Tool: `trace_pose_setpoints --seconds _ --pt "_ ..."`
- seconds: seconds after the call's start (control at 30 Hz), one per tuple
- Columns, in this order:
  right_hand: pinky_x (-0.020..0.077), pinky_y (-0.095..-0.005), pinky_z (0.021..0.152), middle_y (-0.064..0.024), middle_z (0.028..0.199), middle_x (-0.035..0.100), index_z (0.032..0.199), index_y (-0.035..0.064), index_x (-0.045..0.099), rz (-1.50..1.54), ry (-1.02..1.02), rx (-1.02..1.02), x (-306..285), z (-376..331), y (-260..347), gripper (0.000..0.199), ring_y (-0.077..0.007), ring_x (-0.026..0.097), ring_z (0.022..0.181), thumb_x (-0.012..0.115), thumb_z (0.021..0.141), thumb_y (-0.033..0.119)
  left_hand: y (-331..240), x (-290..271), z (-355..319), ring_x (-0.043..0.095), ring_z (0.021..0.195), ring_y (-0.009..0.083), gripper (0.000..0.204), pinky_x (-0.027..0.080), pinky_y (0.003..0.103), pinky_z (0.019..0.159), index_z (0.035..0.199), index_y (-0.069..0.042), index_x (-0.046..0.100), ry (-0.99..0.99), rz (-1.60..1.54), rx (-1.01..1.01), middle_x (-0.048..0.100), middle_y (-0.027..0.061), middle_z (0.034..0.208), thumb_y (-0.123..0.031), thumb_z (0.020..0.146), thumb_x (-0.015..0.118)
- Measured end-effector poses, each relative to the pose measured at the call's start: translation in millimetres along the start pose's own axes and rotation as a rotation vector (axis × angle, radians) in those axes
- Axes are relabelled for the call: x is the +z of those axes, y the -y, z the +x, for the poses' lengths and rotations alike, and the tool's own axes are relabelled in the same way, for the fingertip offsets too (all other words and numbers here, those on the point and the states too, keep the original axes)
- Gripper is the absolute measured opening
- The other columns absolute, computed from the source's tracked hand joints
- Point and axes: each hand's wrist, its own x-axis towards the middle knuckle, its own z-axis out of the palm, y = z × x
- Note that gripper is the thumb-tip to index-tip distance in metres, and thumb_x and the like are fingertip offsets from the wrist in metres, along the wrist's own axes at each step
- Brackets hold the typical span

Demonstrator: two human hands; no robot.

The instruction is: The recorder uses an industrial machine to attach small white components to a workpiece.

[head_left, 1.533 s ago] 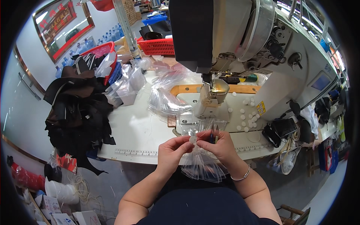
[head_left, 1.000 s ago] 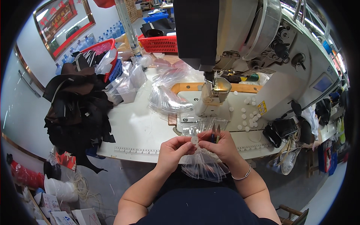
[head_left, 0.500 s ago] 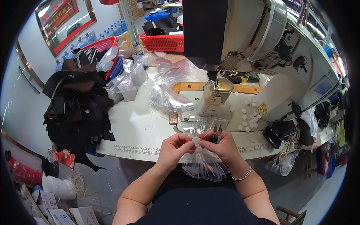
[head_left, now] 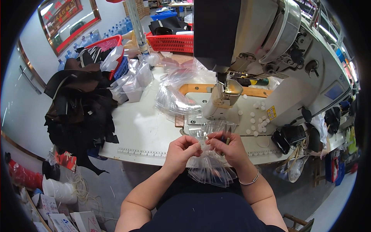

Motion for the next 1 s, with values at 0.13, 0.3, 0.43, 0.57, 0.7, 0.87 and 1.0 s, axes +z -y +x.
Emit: trace_pose_setpoints --seconds 0.13,0.3,0.43,0.57,0.7,0.87,1.0 --pt "0.0377 -0.0188 0.049 -0.0009 0.07 0.059 0.093 0.0031 0.059 -0.423 -0.367 -0.5 -15.9 9.2 -11.3 0.021 -0.0065 0.052 0.058 0.066 0.073 0.003 -6.9 4.3 10.8 0.056 0.067 0.0113 0.008 0.046 0.023 0.062 0.082 0.0 0.054 0.035 0.06 0.05 0.059 0.0061 0.074 -0.004 0.079 0.059" --pt "0.0399 -0.0234 0.056 -0.0045 0.093 0.053 0.089 0.01 0.058 -0.886 -0.524 -0.942 -25.5 19.8 15.3 0.03 -0.013 0.046 0.07 0.07 0.063 0.001 -19.9 23.2 24.9 0.057 0.067 0.0115 0.008 0.046 0.023 0.062 0.082 0.0 0.053 0.157 0.105 0.097 0.059 0.0058 0.073 -0.004 0.079 0.058" --pt "0.0419 -0.0296 0.063 -0.0032 0.086 0.062 0.08 0.0101 0.061 -1.191 -0.497 -1.314 -45.0 24.6 35.4 0.021 -0.0199 0.052 0.072 0.066 0.063 0.0 -20.3 36.8 23.5 0.057 0.066 0.0124 0.007 0.047 0.024 0.062 0.082 0.001 0.052 0.092 0.15 0.229 0.059 0.0068 0.074 -0.002 0.079 0.057" --pt "0.0447 -0.0299 0.063 -0.0036 0.088 0.062 0.083 0.0093 0.063 -1.238 -0.421 -1.306 -47.6 29.5 50.7 0.024 -0.0203 0.054 0.071 0.065 0.061 -0.002 -8.4 35.1 30.0 0.058 0.067 0.0134 0.007 0.049 0.026 0.062 0.084 0.0 0.052 0.045 -0.01 0.171 0.058 0.0079 0.075 -0.003 0.08 0.056" --pt "0.0467 -0.0297 0.058 -0.0024 0.09 0.06 0.086 0.0064 0.062 -1.153 -0.427 -1.315 -57.8 46.5 49.0 0.04 -0.0214 0.052 0.072 0.06 0.049 -0.005 -16.9 43.6 40.6 0.058 0.066 0.0146 0.007 0.049 0.026 0.061 0.084 -0.001 0.052 -0.015 -0.186 0.012 0.058 0.0075 0.075 -0.004 0.08 0.057" --pt "0.0365 -0.0166 0.048 -0.0005 0.069 0.059 0.085 0.005 0.062 -0.407 -0.315 -0.626 -40.3 21.8 31.0 0.011 -0.0019 0.047 0.053 0.064 0.074 0.003 -19.6 43.3 41.8 0.058 0.065 0.0129 0.007 0.049 0.025 0.062 0.083 -0.001 0.052 -0.023 0.0 0.16 0.059 0.0073 0.074 -0.003 0.08 0.057" --pt "0.0359 -0.0165 0.049 0.0011 0.065 0.059 0.08 0.0026 0.064 -0.473 -0.136 -0.347 -25.9 14.0 29.5 0.012 -0.002 0.046 0.056 0.07 0.072 0.009 -11.0 45.1 37.1 0.057 0.066 0.0116 0.007 0.049 0.024 0.062 0.084 0.0 0.052 -0.061 0.053 0.17 0.059 0.0068 0.074 -0.003 0.08 0.057"
